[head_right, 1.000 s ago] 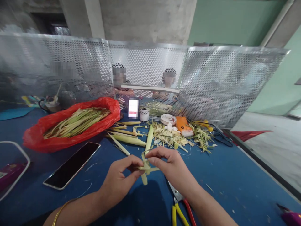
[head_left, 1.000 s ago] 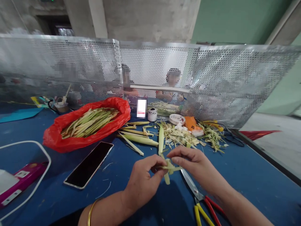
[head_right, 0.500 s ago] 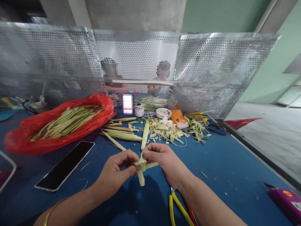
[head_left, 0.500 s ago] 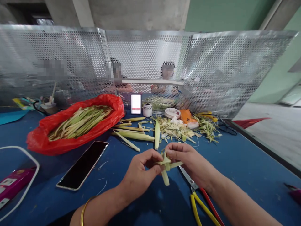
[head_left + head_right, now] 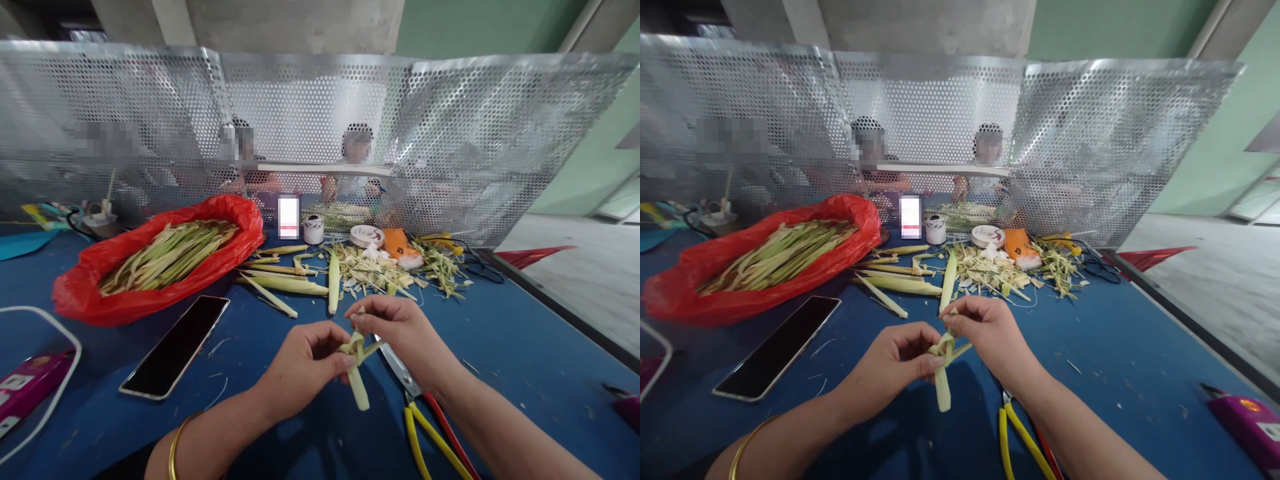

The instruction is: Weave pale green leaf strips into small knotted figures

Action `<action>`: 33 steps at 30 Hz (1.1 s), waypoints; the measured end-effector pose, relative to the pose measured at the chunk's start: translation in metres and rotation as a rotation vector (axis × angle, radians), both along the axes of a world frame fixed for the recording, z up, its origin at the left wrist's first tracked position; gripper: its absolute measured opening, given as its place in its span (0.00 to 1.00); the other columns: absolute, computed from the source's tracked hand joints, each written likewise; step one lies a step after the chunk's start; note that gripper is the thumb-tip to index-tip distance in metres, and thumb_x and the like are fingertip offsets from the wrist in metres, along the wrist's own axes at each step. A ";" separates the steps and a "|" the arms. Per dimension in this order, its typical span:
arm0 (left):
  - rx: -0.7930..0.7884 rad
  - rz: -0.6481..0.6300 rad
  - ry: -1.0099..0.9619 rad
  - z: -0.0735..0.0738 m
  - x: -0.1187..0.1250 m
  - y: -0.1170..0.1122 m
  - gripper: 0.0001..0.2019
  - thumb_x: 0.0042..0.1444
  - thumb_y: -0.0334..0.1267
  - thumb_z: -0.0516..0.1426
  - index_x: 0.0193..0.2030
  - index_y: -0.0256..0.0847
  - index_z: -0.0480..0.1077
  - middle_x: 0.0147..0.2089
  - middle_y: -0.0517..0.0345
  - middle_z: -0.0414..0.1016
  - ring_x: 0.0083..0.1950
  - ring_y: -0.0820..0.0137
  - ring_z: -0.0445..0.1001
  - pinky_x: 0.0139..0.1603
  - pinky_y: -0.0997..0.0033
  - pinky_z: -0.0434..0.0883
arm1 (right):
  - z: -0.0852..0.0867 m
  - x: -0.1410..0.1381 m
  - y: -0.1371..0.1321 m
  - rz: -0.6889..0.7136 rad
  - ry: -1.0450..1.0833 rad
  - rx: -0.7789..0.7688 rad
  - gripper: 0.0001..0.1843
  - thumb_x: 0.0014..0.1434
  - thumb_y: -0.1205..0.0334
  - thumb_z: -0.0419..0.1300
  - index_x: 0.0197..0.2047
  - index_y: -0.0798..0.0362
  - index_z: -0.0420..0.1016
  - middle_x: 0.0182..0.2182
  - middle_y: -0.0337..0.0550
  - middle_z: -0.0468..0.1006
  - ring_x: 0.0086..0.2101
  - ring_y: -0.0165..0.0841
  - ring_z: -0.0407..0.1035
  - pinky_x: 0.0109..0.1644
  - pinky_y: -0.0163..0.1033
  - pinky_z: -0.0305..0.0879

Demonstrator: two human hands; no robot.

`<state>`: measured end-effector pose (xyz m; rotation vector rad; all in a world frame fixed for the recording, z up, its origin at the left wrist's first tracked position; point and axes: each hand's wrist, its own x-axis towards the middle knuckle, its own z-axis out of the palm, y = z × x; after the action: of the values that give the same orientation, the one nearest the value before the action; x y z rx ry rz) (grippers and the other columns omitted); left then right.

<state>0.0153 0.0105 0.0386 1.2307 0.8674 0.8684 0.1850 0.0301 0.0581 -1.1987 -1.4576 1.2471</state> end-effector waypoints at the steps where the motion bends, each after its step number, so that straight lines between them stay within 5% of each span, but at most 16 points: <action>1: -0.031 -0.016 -0.011 0.000 0.000 0.001 0.08 0.44 0.37 0.65 0.29 0.37 0.71 0.24 0.63 0.72 0.25 0.76 0.70 0.32 0.74 0.70 | -0.001 -0.001 0.000 -0.026 -0.004 0.004 0.07 0.49 0.59 0.64 0.29 0.54 0.79 0.20 0.35 0.72 0.25 0.28 0.64 0.31 0.35 0.62; 9: -0.198 -0.026 0.030 -0.009 -0.003 0.004 0.16 0.43 0.43 0.66 0.35 0.36 0.72 0.22 0.60 0.74 0.23 0.72 0.72 0.28 0.73 0.69 | -0.008 -0.007 0.000 -0.079 -0.061 0.051 0.07 0.47 0.60 0.64 0.29 0.54 0.81 0.24 0.39 0.77 0.25 0.29 0.65 0.30 0.34 0.62; 18: -0.160 -0.182 0.098 0.001 -0.002 0.000 0.11 0.49 0.43 0.62 0.26 0.36 0.73 0.23 0.59 0.73 0.25 0.73 0.71 0.32 0.74 0.69 | -0.009 -0.011 -0.005 -0.191 -0.062 0.095 0.05 0.46 0.61 0.64 0.26 0.53 0.80 0.19 0.36 0.73 0.23 0.28 0.63 0.27 0.33 0.60; 26: -0.190 -0.166 0.048 0.002 0.000 -0.002 0.13 0.51 0.45 0.61 0.29 0.35 0.75 0.27 0.54 0.77 0.27 0.73 0.73 0.35 0.73 0.71 | -0.015 -0.015 -0.004 -0.229 -0.072 0.105 0.07 0.49 0.58 0.62 0.28 0.53 0.79 0.18 0.34 0.70 0.20 0.27 0.62 0.23 0.32 0.59; 33: -0.299 -0.135 0.056 -0.004 0.000 -0.004 0.14 0.43 0.44 0.65 0.29 0.34 0.76 0.23 0.56 0.75 0.24 0.73 0.72 0.32 0.72 0.71 | -0.016 -0.020 -0.007 -0.237 0.016 0.117 0.07 0.47 0.59 0.64 0.30 0.54 0.78 0.19 0.34 0.69 0.22 0.28 0.62 0.26 0.33 0.61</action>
<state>0.0150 0.0069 0.0344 1.0419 0.9115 0.5749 0.1645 0.0233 0.0417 -1.2395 -1.3148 0.9956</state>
